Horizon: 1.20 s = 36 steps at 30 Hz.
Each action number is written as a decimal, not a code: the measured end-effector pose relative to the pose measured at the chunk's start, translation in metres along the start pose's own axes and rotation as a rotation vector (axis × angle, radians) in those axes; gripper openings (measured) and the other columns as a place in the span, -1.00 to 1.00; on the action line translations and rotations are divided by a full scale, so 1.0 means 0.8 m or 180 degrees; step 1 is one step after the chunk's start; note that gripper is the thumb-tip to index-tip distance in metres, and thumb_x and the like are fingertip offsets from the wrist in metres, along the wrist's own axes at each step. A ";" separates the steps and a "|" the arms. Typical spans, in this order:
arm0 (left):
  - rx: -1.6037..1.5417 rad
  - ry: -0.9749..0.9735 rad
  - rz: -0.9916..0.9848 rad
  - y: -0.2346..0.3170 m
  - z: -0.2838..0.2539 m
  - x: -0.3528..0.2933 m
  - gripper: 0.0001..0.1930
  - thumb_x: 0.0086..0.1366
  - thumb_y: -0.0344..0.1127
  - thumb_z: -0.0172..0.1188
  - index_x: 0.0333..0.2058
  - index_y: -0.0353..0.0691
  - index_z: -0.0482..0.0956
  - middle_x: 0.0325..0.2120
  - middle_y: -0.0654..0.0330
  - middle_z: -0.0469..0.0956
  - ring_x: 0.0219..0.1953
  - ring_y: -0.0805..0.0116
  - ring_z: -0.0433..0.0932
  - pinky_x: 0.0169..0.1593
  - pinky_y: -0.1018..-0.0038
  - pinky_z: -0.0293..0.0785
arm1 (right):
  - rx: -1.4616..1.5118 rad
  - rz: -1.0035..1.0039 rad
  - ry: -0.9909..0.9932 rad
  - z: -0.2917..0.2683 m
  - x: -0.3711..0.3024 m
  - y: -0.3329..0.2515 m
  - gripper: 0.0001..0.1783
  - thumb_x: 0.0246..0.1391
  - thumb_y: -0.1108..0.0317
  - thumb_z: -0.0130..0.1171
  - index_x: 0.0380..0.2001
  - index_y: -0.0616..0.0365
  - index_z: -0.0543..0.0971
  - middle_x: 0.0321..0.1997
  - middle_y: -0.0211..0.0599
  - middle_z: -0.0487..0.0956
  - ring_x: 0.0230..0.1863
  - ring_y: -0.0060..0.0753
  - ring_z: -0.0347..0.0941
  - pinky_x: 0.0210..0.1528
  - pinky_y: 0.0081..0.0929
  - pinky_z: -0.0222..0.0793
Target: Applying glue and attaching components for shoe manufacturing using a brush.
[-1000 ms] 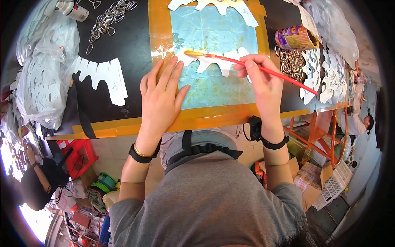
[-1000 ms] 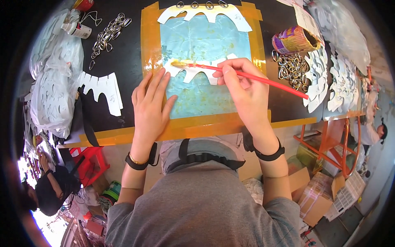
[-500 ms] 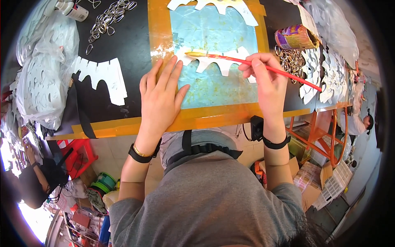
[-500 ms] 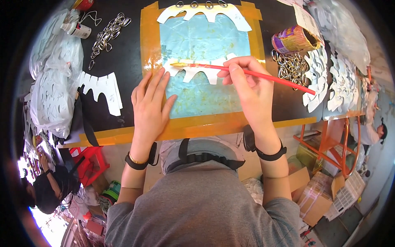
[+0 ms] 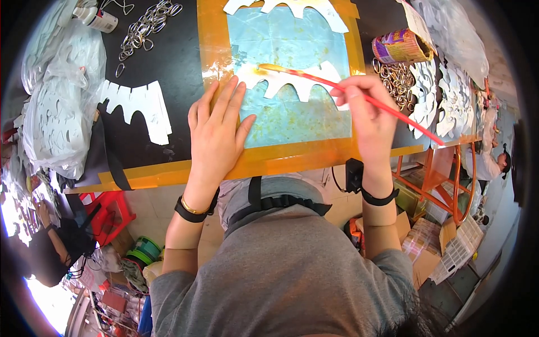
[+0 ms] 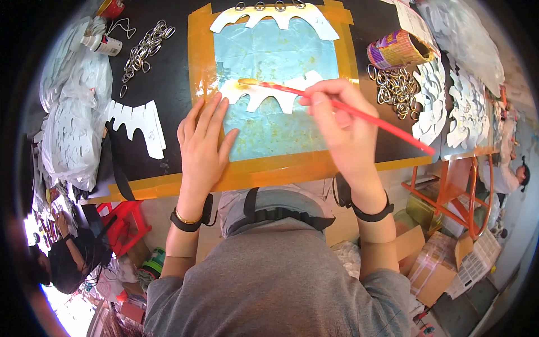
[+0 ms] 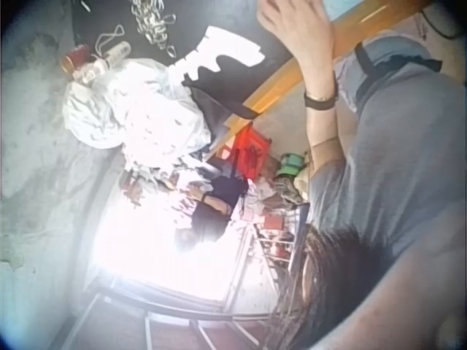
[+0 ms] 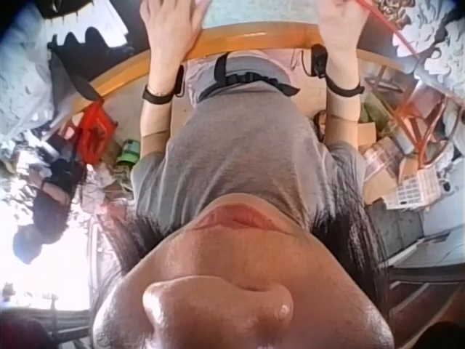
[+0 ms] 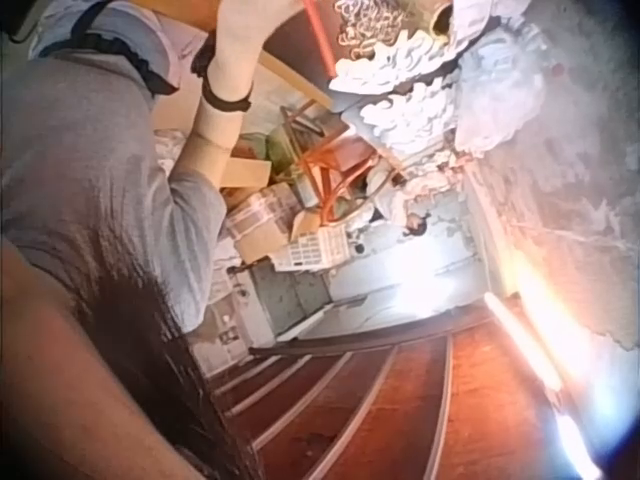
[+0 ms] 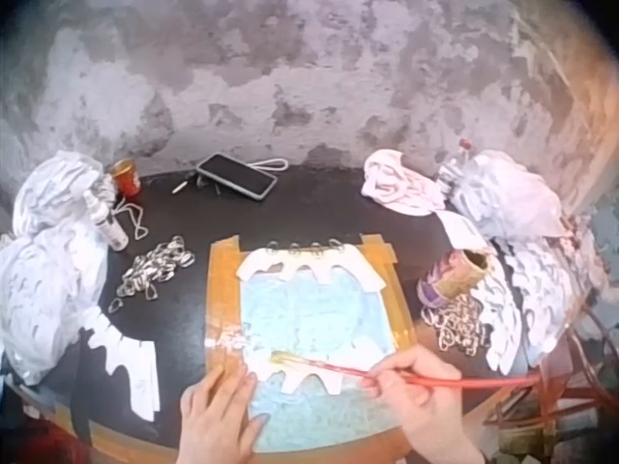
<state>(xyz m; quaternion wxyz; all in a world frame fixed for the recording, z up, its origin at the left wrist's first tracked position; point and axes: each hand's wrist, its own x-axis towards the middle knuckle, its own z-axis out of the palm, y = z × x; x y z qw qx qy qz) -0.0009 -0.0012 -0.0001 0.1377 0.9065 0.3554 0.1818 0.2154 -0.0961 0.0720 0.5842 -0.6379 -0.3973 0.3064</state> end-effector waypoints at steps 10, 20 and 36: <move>0.0041 -0.0021 -0.0015 0.000 0.000 0.001 -0.48 0.26 -0.18 0.22 0.18 -0.16 0.44 0.24 0.23 0.37 0.27 0.10 0.26 0.26 0.18 0.13 | -0.0832 -0.0267 -0.0363 -0.004 0.001 -0.001 -0.92 0.10 0.54 0.13 -0.34 0.29 0.57 -0.36 -0.29 0.62 -0.31 -0.55 0.54 -0.18 -0.58 0.42; 0.0032 -0.0016 0.0003 0.000 0.001 0.000 -0.49 0.27 -0.17 0.20 0.18 -0.15 0.43 0.23 0.23 0.38 0.27 0.09 0.26 0.26 0.18 0.12 | -0.1019 -0.0444 -0.0362 -0.006 -0.004 0.002 -0.93 0.08 0.55 0.12 -0.37 0.30 0.57 -0.37 -0.27 0.63 -0.32 -0.51 0.55 -0.17 -0.56 0.43; 0.0046 -0.0017 0.0009 -0.001 0.001 0.000 -0.48 0.28 -0.17 0.19 0.19 -0.15 0.42 0.23 0.23 0.37 0.27 0.08 0.26 0.26 0.17 0.12 | -0.1057 -0.0478 -0.0104 -0.017 -0.012 -0.005 -0.94 0.07 0.56 0.13 -0.36 0.29 0.57 -0.40 -0.27 0.61 -0.38 -0.52 0.52 -0.26 -0.58 0.42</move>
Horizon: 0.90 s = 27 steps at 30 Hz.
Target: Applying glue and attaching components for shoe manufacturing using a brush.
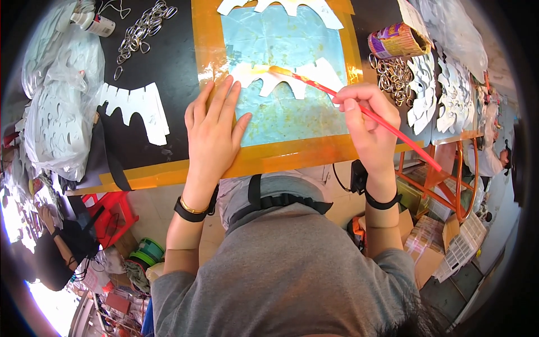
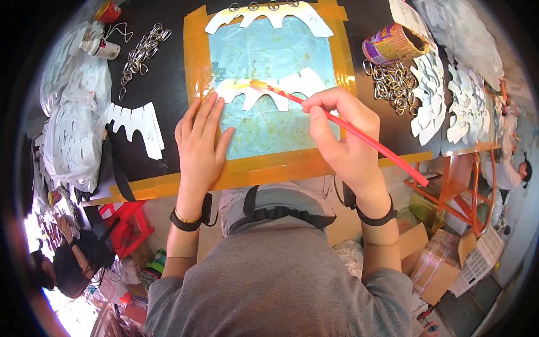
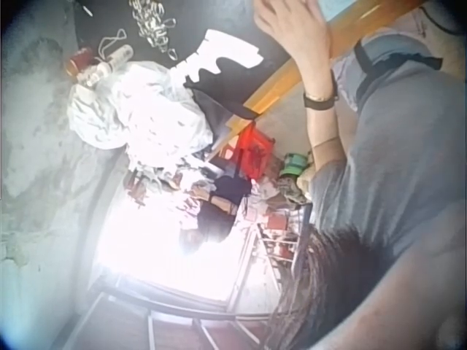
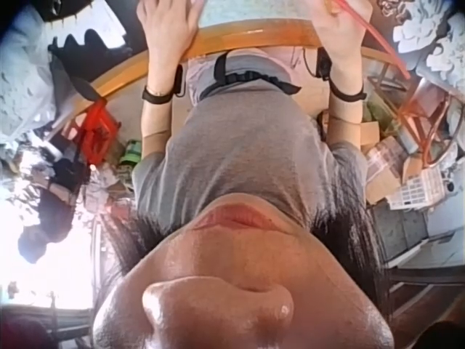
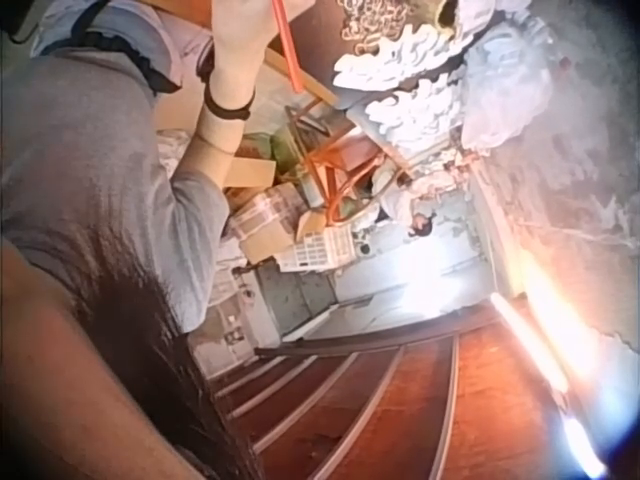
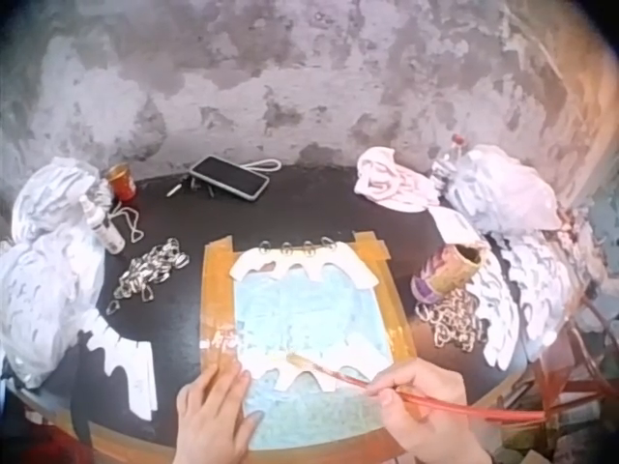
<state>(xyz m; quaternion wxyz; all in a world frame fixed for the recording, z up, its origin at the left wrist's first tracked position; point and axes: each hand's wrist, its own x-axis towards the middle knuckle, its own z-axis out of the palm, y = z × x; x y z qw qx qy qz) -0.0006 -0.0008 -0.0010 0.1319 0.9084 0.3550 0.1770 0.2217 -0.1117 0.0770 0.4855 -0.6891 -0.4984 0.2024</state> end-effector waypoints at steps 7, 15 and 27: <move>-0.0034 -0.0013 -0.0020 0.001 0.000 0.001 -0.48 0.27 -0.18 0.20 0.19 -0.15 0.42 0.23 0.23 0.37 0.27 0.09 0.26 0.26 0.17 0.12 | 0.0186 -0.0124 -0.0206 0.024 0.011 0.010 -0.94 0.08 0.55 0.14 -0.35 0.30 0.57 -0.39 -0.26 0.61 -0.36 -0.49 0.53 -0.24 -0.56 0.42; -0.0023 -0.0004 -0.0020 0.001 0.000 0.000 -0.48 0.26 -0.18 0.21 0.19 -0.15 0.43 0.23 0.23 0.37 0.27 0.09 0.26 0.26 0.17 0.12 | 0.0318 -0.0038 -0.0107 0.024 0.012 0.010 -0.95 0.07 0.56 0.13 -0.37 0.30 0.55 -0.40 -0.26 0.61 -0.36 -0.49 0.54 -0.25 -0.56 0.43; 0.0005 -0.0003 -0.0003 0.000 0.000 0.001 -0.48 0.28 -0.16 0.19 0.19 -0.14 0.42 0.23 0.23 0.37 0.27 0.09 0.26 0.26 0.18 0.12 | -0.0202 -0.0255 -0.0327 0.005 0.002 0.003 -0.94 0.07 0.57 0.12 -0.36 0.28 0.56 -0.43 -0.28 0.58 -0.41 -0.51 0.51 -0.30 -0.57 0.41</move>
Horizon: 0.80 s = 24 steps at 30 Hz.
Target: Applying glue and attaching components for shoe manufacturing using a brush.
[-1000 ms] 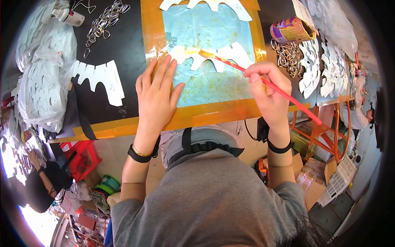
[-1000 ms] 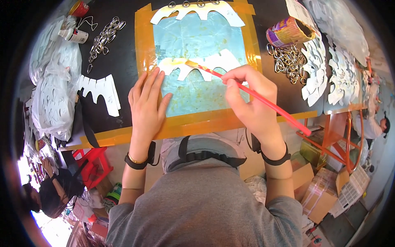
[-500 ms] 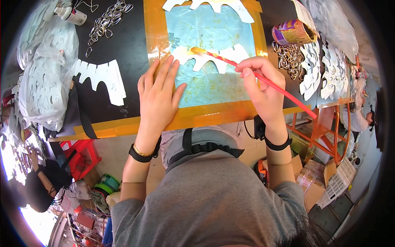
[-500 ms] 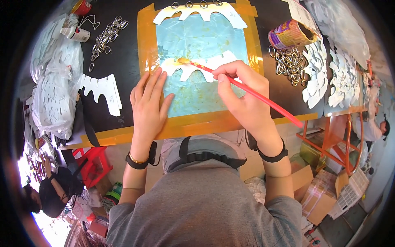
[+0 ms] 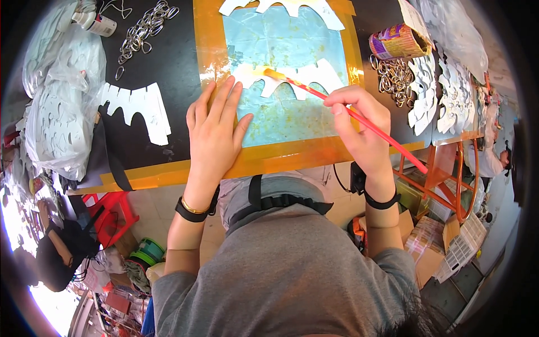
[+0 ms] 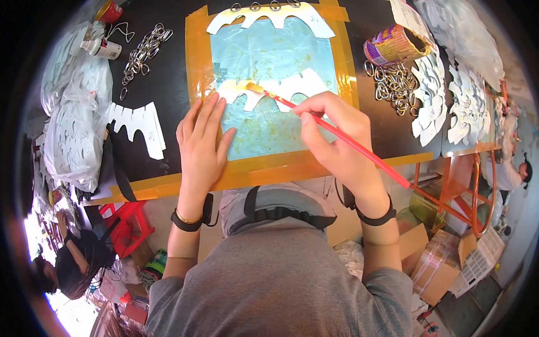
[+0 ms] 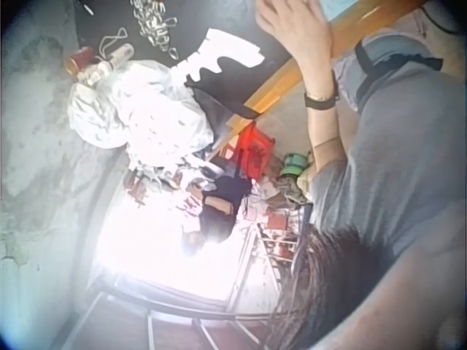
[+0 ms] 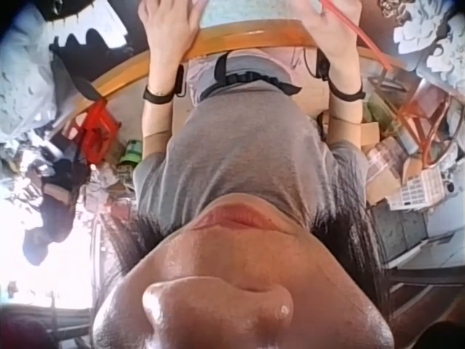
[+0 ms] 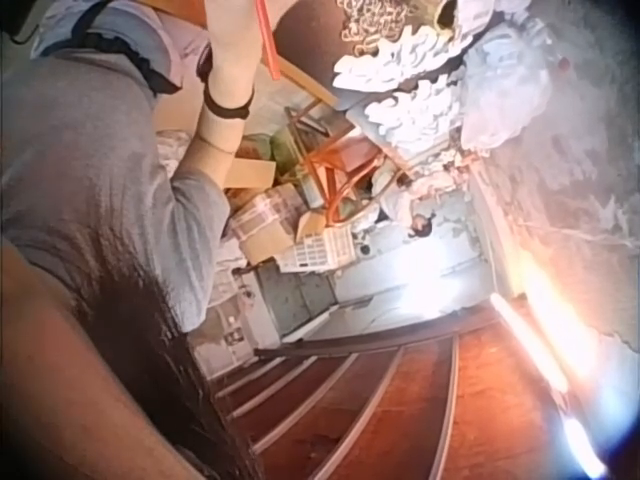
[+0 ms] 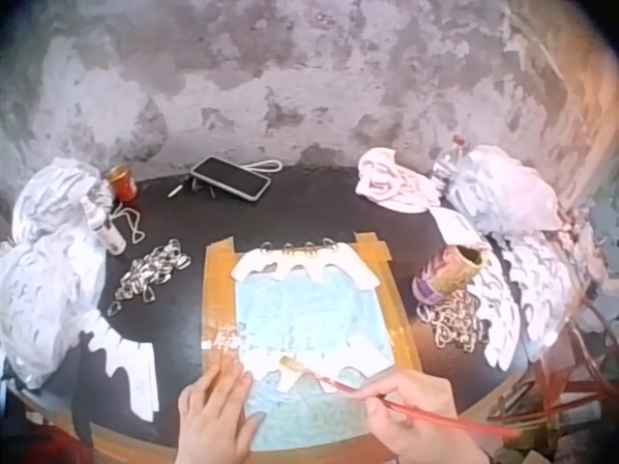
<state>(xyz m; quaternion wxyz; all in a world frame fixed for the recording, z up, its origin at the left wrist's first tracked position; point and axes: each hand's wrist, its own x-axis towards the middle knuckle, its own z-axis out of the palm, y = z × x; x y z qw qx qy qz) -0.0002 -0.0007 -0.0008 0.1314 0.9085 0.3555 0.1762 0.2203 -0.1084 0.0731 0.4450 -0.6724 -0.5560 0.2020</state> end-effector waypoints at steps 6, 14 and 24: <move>0.0060 -0.0016 0.0011 0.000 0.000 -0.001 -0.48 0.28 -0.15 0.18 0.20 -0.14 0.41 0.24 0.22 0.36 0.27 0.08 0.25 0.27 0.18 0.12 | 0.0217 -0.0035 0.0233 -0.004 -0.009 0.001 -0.93 0.07 0.58 0.13 -0.34 0.28 0.56 -0.43 -0.25 0.58 -0.40 -0.48 0.52 -0.29 -0.56 0.41; -0.0212 -0.0174 0.0093 0.002 -0.018 0.001 -0.50 0.27 -0.22 0.20 0.18 -0.17 0.43 0.25 0.19 0.34 0.28 0.08 0.26 0.27 0.16 0.14 | -0.0013 -0.0191 -0.0122 -0.007 -0.010 -0.001 -0.88 0.05 0.60 0.15 -0.30 0.27 0.57 -0.33 -0.20 0.60 -0.31 -0.34 0.55 -0.23 -0.50 0.44; -0.0608 0.0132 0.0291 0.053 0.007 0.014 -0.58 0.15 -0.32 0.32 -0.01 -0.31 0.55 0.01 0.06 0.52 0.06 0.06 0.45 0.11 0.22 0.34 | -0.0406 -0.0568 -0.0384 -0.014 -0.023 -0.005 -0.80 -0.03 0.65 0.19 -0.29 0.23 0.60 -0.27 -0.18 0.59 -0.27 -0.18 0.55 -0.20 -0.41 0.47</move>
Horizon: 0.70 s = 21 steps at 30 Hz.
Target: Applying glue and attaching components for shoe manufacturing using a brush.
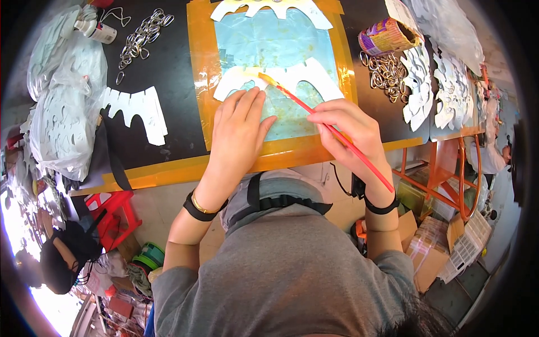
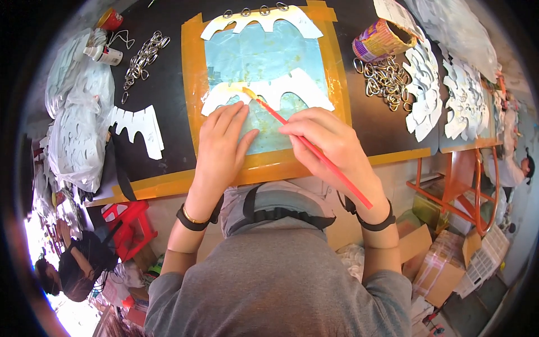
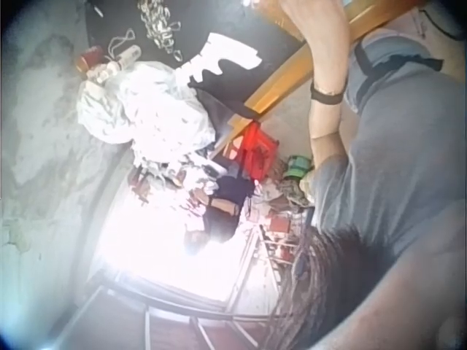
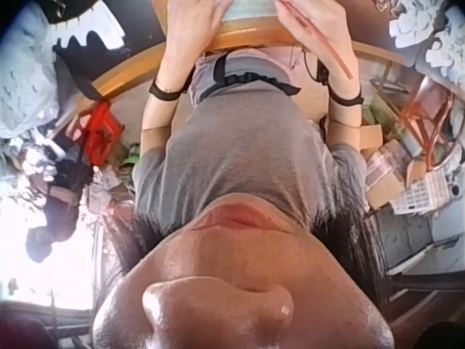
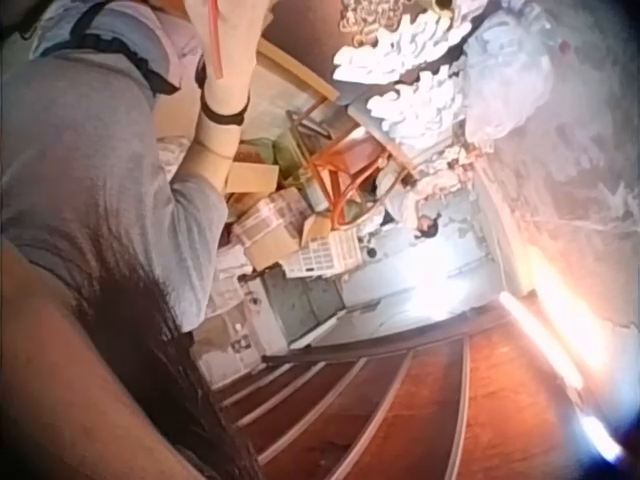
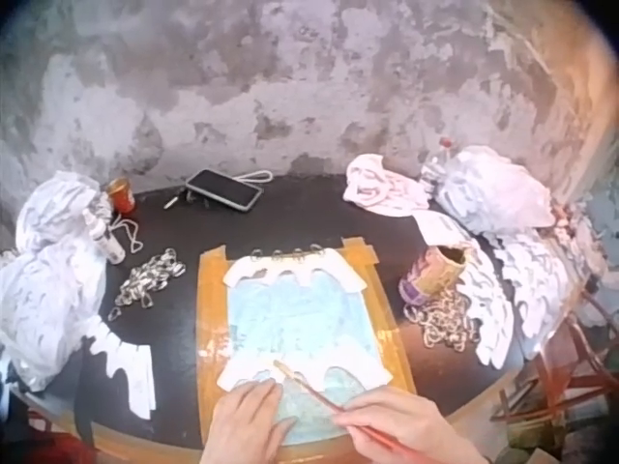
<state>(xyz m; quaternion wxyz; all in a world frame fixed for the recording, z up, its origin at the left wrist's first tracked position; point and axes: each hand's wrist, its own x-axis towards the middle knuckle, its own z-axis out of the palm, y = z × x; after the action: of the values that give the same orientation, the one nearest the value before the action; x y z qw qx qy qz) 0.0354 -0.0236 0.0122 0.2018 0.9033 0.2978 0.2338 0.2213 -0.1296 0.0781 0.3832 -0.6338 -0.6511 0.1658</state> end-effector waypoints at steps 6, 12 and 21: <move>0.0225 -0.0082 -0.0039 -0.001 0.007 -0.007 -0.54 0.16 -0.29 0.31 0.04 -0.31 0.52 0.07 0.14 0.49 0.12 0.09 0.40 0.13 0.19 0.30 | -0.0092 0.0258 0.0122 -0.011 -0.011 0.006 -0.79 -0.03 0.64 0.20 -0.28 0.21 0.61 -0.27 -0.20 0.59 -0.27 -0.20 0.55 -0.22 -0.42 0.47; 0.0336 -0.0068 -0.0103 0.001 0.012 -0.011 -0.49 0.16 -0.28 0.31 0.09 -0.29 0.49 0.11 0.16 0.47 0.14 0.10 0.37 0.15 0.19 0.26 | -0.0031 0.0125 -0.0012 -0.010 -0.006 0.006 -0.79 -0.03 0.64 0.20 -0.27 0.21 0.61 -0.26 -0.20 0.59 -0.27 -0.21 0.55 -0.22 -0.43 0.48; 0.0342 -0.0058 -0.0103 0.002 0.013 -0.012 -0.47 0.15 -0.25 0.32 0.10 -0.28 0.49 0.11 0.17 0.47 0.15 0.11 0.37 0.14 0.20 0.26 | 0.0018 0.0188 0.0069 -0.011 -0.003 0.006 -0.80 -0.02 0.64 0.20 -0.28 0.20 0.61 -0.27 -0.19 0.59 -0.27 -0.20 0.56 -0.20 -0.42 0.47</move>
<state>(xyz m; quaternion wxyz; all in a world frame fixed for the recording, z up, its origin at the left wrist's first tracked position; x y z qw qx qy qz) 0.0348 -0.0329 0.0015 0.1595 0.9100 0.3226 0.2059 0.2310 -0.1339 0.0797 0.3869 -0.6534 -0.6275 0.1721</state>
